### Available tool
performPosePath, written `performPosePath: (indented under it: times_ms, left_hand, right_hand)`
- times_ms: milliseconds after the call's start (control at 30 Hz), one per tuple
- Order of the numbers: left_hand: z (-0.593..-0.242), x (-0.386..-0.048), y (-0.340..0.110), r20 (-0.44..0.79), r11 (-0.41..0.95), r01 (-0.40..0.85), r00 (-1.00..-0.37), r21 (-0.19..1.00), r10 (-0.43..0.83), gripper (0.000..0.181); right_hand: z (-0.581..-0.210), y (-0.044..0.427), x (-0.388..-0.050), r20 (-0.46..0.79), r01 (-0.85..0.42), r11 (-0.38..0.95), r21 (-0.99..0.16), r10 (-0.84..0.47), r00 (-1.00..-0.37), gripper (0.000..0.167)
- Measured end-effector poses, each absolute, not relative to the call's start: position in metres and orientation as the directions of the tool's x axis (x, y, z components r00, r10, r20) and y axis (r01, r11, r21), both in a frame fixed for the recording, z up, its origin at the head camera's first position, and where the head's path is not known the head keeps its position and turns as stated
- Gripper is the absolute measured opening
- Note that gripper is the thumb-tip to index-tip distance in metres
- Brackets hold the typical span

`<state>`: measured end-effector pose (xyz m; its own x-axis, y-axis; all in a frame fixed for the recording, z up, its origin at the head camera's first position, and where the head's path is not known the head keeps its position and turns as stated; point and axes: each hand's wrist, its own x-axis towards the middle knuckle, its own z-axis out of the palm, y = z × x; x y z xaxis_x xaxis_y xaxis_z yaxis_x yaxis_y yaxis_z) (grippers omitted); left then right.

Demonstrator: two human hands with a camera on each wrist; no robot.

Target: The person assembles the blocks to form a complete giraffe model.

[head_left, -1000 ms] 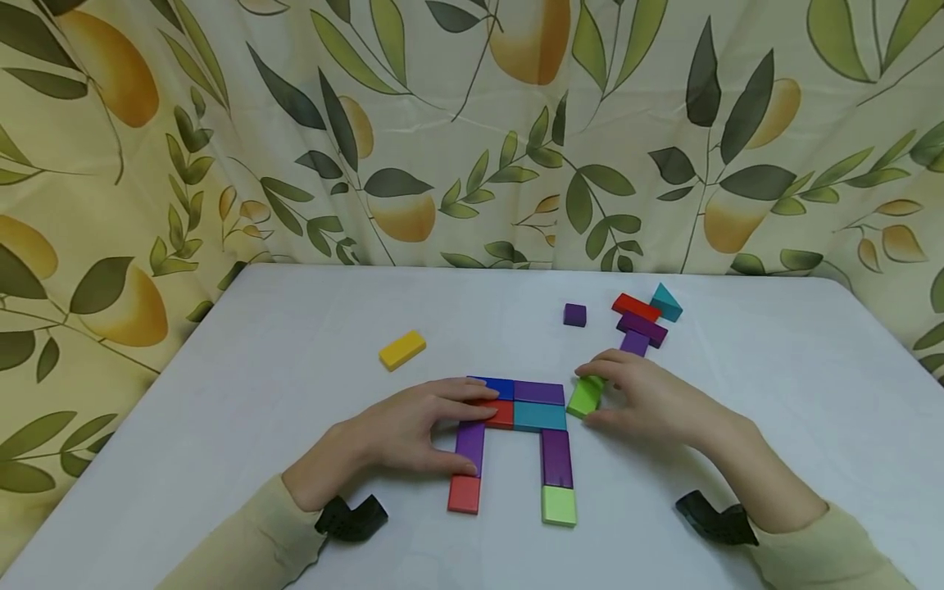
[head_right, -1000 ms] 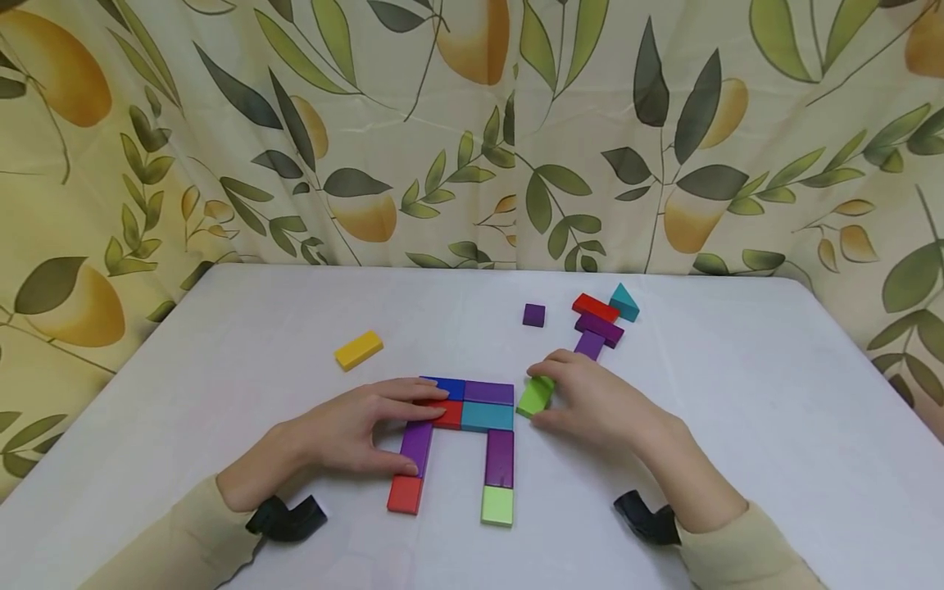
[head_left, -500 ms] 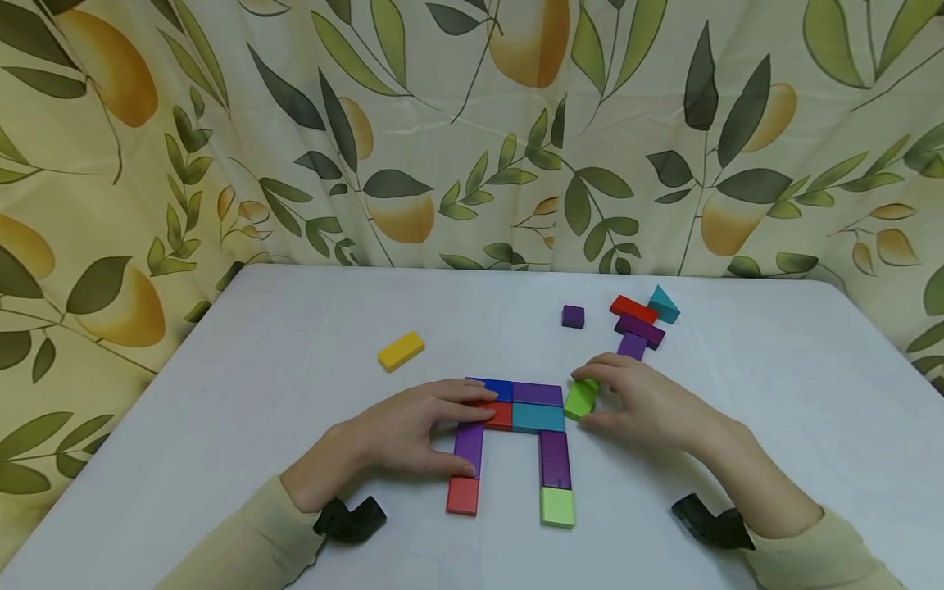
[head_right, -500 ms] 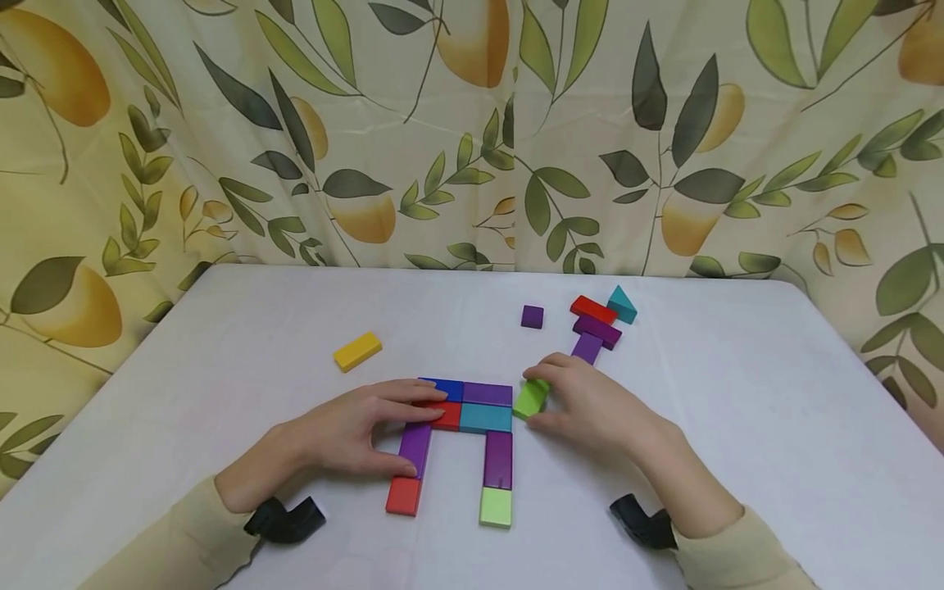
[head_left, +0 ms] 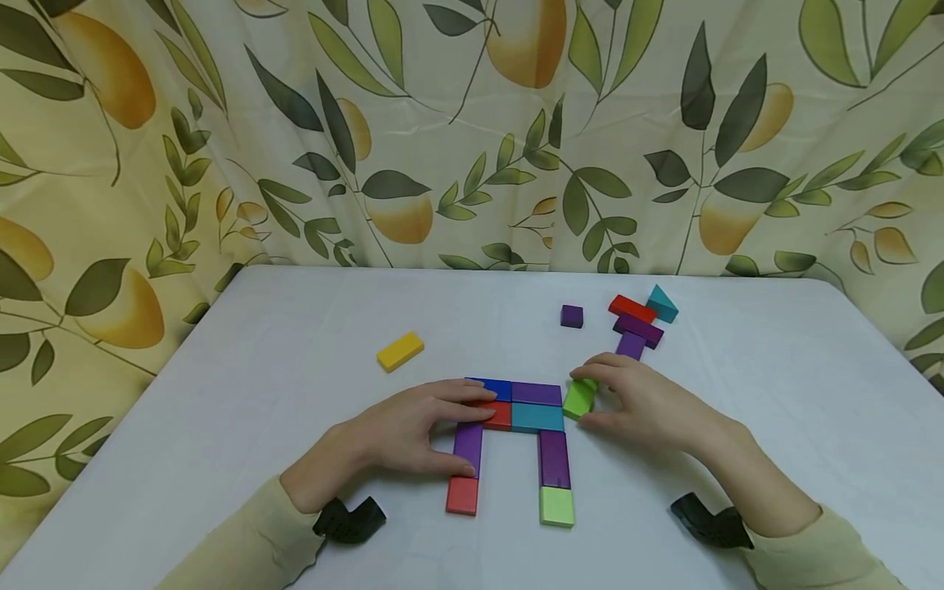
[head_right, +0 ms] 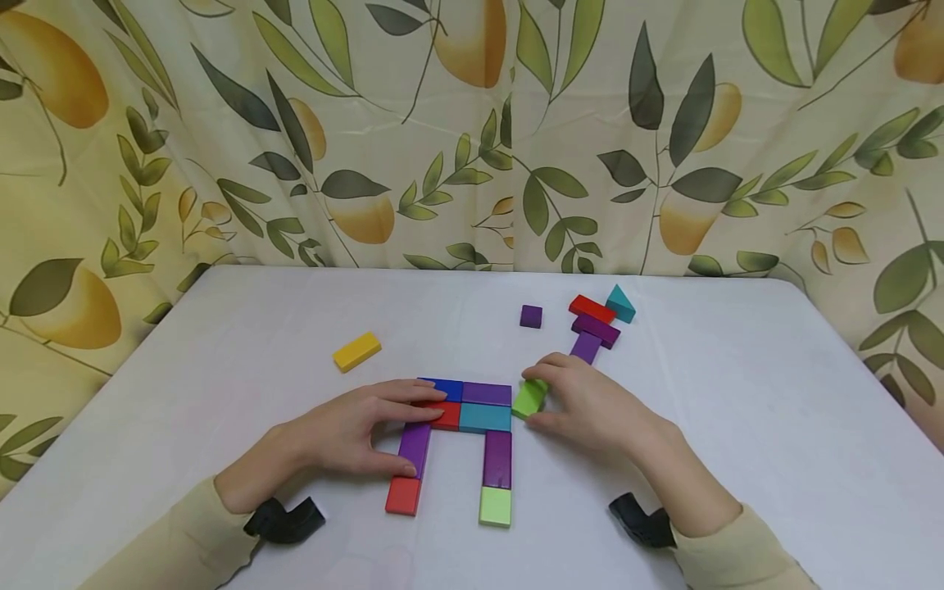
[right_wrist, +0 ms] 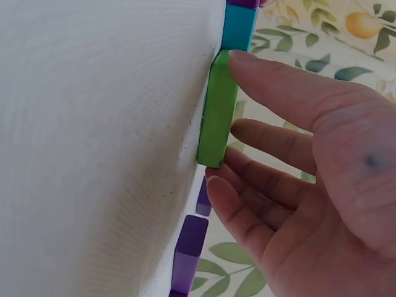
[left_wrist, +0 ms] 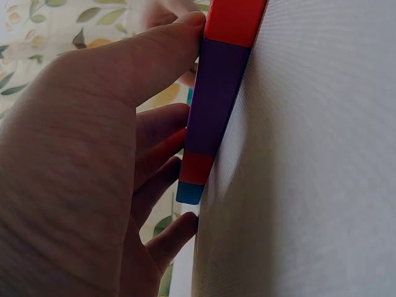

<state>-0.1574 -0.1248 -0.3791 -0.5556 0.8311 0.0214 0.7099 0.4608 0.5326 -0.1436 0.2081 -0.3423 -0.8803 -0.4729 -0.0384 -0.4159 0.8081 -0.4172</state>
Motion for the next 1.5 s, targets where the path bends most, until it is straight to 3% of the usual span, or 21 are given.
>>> performPosePath:
  times_ms: [900,1267,1500]
  left_hand:
    - [-0.377,-0.156,-0.125,0.031,0.45,0.713,-0.55,0.537,0.835,0.063]
    - [-0.376,-0.155,-0.125,0.025,0.457,0.709,-0.555,0.537,0.832,0.063]
    - [-0.376,-0.154,-0.125,0.024,0.467,0.707,-0.564,0.531,0.826,0.064]
  right_hand:
    - [-0.338,0.208,-0.141,-0.044,-0.426,0.797,-0.429,-0.49,-0.871,0.052]
    - [-0.332,0.234,-0.15,0.038,-0.415,0.801,-0.431,-0.444,-0.895,0.047]
    - [-0.333,0.251,-0.16,0.044,-0.358,0.836,-0.417,-0.375,-0.926,0.052]
